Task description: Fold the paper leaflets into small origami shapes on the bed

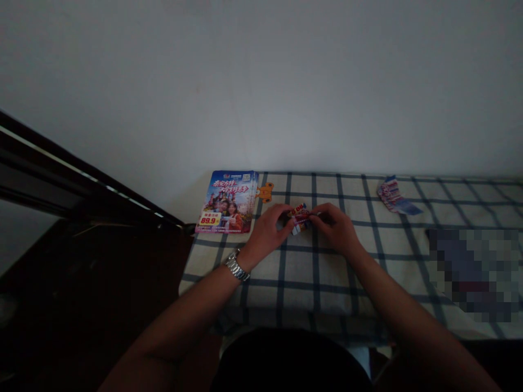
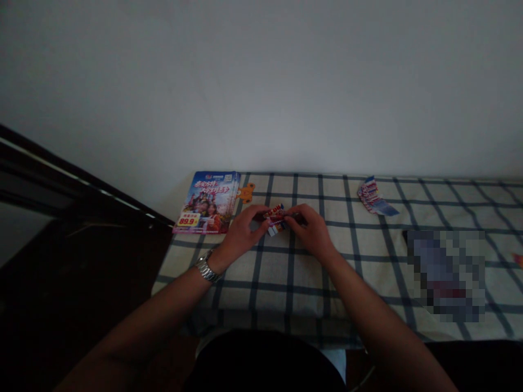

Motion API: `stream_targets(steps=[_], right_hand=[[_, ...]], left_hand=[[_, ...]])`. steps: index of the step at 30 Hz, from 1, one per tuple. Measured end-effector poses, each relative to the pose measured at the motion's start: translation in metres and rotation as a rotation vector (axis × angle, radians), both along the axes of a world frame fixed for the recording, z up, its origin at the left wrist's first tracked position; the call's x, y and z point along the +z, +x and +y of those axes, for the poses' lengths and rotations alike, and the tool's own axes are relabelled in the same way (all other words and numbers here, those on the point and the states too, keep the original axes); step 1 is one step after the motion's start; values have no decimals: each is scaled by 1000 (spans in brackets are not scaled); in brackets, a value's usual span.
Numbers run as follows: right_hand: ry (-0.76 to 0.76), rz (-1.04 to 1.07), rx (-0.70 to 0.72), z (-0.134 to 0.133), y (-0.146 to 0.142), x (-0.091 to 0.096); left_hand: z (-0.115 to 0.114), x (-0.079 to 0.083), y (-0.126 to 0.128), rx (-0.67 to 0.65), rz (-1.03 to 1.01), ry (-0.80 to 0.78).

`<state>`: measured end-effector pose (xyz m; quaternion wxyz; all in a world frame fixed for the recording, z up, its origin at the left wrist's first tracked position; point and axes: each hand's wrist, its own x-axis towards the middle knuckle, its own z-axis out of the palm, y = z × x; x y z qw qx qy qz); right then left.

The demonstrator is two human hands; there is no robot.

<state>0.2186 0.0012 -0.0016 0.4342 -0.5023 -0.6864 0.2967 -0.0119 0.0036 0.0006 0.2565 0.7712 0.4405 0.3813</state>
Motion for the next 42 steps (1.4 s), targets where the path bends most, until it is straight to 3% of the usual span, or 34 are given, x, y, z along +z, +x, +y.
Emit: stream_targets(steps=[6,12,17,24,35,42], right_hand=[[26,118,61,-1,0,1],[116,8,22,1,3,1],[3,-5,11,1,3,-5],[-193,203,56,0,1,-5],[-260,282,75,2,-1,-10],[-241,228,58,3,1,-9]], left_hand=[[-3,8,0,-45,-101,57],[-3,10,-2,-66,-50,152],[-2,8,-3,-90,11,192],[0,1,-2,-118,86,173],[1,-5,0,-210,134,206],[-2,3,-1,-214,120,141]])
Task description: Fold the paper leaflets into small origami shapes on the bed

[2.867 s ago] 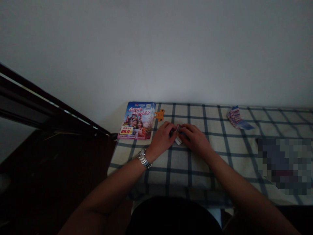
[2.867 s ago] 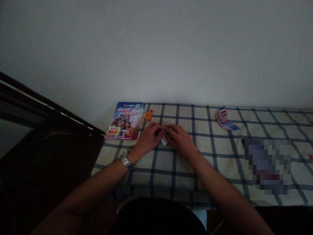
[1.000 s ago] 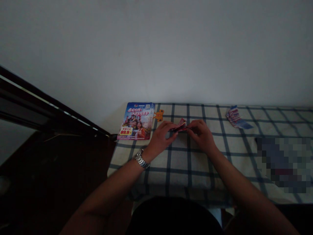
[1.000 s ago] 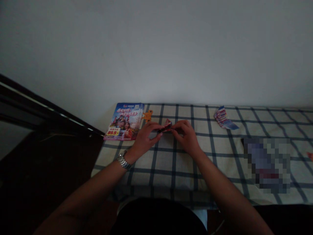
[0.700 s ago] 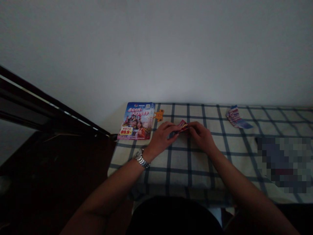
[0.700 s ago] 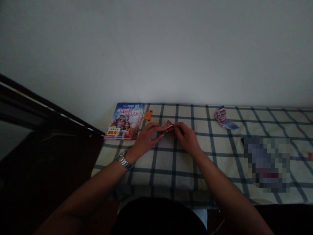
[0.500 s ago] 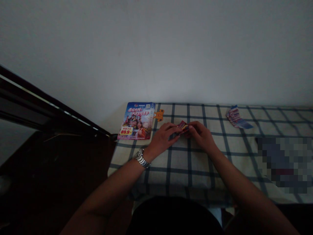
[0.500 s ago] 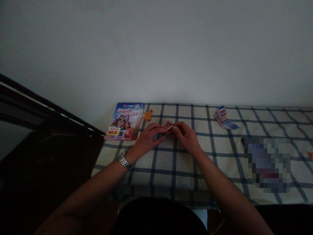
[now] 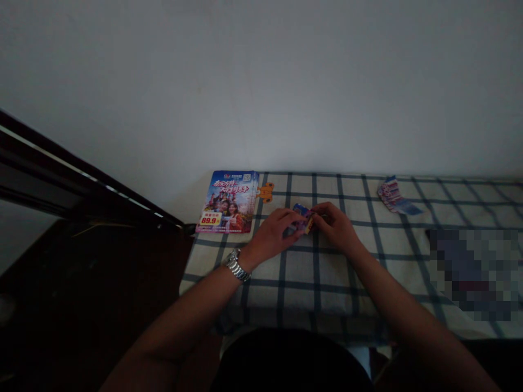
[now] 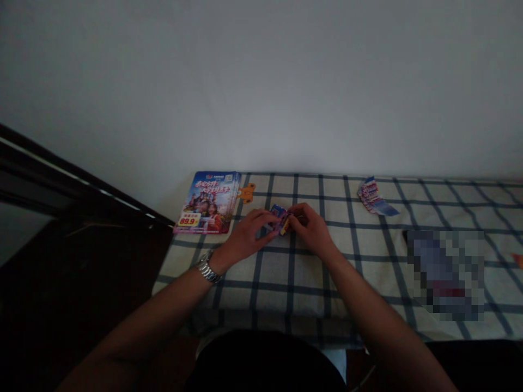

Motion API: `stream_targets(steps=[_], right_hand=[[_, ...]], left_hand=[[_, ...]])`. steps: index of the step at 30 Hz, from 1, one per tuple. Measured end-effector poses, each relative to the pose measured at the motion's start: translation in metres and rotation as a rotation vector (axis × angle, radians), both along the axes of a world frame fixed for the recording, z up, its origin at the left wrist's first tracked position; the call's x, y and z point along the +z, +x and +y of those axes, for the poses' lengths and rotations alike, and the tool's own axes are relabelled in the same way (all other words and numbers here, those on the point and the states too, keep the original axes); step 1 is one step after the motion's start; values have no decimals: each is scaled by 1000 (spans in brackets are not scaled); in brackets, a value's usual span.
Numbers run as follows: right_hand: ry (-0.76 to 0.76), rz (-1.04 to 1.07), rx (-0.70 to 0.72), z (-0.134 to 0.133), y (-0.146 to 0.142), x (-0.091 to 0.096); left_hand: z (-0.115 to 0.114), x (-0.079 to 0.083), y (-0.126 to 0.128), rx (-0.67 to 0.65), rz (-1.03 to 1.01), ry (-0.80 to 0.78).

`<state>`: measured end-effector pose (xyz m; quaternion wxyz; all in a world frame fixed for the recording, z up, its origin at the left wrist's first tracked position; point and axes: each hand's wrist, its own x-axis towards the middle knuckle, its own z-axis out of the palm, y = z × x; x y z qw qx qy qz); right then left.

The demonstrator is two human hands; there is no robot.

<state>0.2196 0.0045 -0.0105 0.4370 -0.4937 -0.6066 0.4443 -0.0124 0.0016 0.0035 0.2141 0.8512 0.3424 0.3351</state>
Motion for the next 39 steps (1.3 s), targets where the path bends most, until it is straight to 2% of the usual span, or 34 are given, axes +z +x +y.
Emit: stream_targets(steps=[6,16,23,27,32,39], right_hand=[[32,-52,49,-3,-1,3],[71,-166,69,-4,1,2],[119,-191,24,-4,-1,3],[205,-274,-6,-4,-1,5],[344,-389,62,-4,-2,7],[387,-481,126,-6,-6,13]], left_hand=[[2,2,-1,134,-46,24],[3,1,2,103,-8,-26],[3,-1,1,151,37,-30],[3,-3,0,218,80,-22],[3,-3,0,276,146,-25],[3,-5,0,285,166,-8]])
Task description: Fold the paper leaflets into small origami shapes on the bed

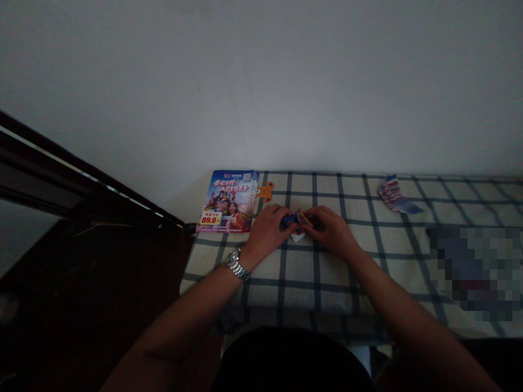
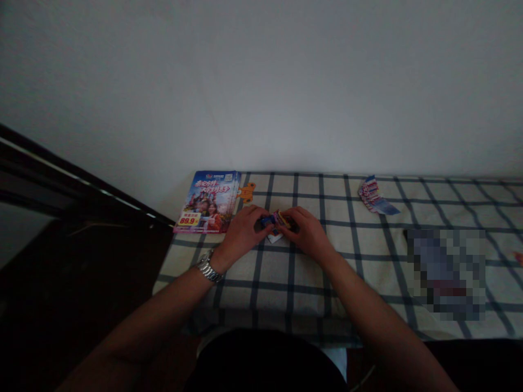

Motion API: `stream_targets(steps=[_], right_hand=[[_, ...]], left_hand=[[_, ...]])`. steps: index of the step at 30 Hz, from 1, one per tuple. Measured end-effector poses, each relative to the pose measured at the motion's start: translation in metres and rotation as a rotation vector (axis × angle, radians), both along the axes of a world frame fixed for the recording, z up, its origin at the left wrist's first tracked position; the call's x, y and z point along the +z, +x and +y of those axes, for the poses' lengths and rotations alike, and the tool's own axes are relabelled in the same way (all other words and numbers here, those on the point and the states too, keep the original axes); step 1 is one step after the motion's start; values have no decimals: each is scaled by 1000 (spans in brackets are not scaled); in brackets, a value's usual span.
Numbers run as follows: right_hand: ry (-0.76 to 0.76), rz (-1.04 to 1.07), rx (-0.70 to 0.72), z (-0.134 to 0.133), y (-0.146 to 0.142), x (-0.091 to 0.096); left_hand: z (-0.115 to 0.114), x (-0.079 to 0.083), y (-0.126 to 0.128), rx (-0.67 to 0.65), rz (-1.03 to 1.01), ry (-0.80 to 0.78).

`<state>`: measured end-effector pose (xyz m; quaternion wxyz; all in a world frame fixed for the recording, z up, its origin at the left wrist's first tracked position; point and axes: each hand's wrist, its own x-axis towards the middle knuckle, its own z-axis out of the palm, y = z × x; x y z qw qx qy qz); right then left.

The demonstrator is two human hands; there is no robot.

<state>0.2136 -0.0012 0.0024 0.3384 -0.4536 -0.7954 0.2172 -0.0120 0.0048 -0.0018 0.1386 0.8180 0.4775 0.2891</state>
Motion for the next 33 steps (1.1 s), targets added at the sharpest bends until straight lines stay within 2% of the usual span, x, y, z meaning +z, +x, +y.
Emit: stream_targets(steps=[11,33], right_hand=[[-3,-11,3,0,-2,-1],[129,-186,23,-2,-6,-9]], left_hand=[[0,1,1,-47,-14,13],[-2,2,3,17,-37,-11]])
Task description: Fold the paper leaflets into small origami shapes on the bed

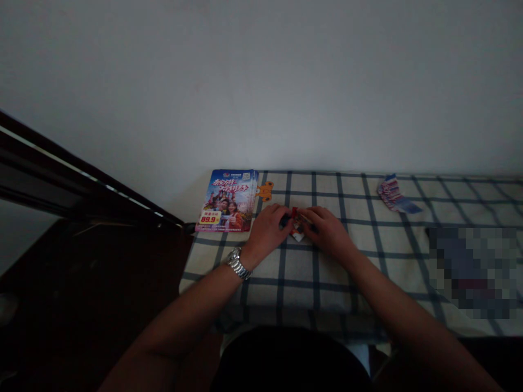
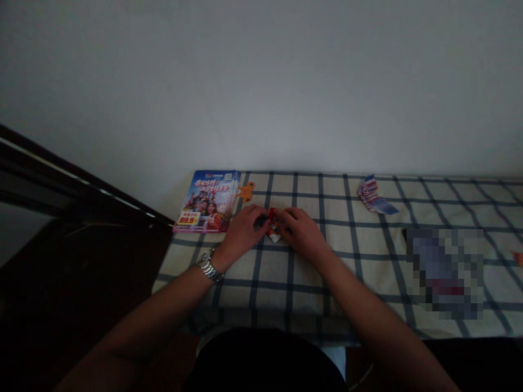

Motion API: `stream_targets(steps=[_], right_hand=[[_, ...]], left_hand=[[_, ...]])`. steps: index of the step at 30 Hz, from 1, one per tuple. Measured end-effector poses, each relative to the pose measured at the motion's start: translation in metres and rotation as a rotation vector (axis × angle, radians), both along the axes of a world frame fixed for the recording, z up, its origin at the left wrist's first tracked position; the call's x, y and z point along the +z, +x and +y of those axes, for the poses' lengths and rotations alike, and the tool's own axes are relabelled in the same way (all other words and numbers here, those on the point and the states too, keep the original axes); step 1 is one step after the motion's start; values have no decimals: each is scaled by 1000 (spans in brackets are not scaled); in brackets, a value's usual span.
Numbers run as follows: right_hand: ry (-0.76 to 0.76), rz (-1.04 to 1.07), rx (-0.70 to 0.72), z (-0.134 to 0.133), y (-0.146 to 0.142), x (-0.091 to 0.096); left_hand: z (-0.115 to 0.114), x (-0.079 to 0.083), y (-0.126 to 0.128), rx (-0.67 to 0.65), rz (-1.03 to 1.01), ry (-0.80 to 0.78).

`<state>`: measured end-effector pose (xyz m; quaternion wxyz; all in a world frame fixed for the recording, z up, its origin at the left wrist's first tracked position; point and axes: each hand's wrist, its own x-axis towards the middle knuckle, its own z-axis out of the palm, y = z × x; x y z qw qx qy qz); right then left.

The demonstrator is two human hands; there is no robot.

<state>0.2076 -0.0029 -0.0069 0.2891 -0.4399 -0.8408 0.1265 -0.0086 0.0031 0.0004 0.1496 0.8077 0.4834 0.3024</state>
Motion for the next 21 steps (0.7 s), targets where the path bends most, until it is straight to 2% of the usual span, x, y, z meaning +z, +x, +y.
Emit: stream_targets(steps=[21], right_hand=[[35,-26,52,-1,-1,5]], left_hand=[[2,-2,0,-4,-14,-2]])
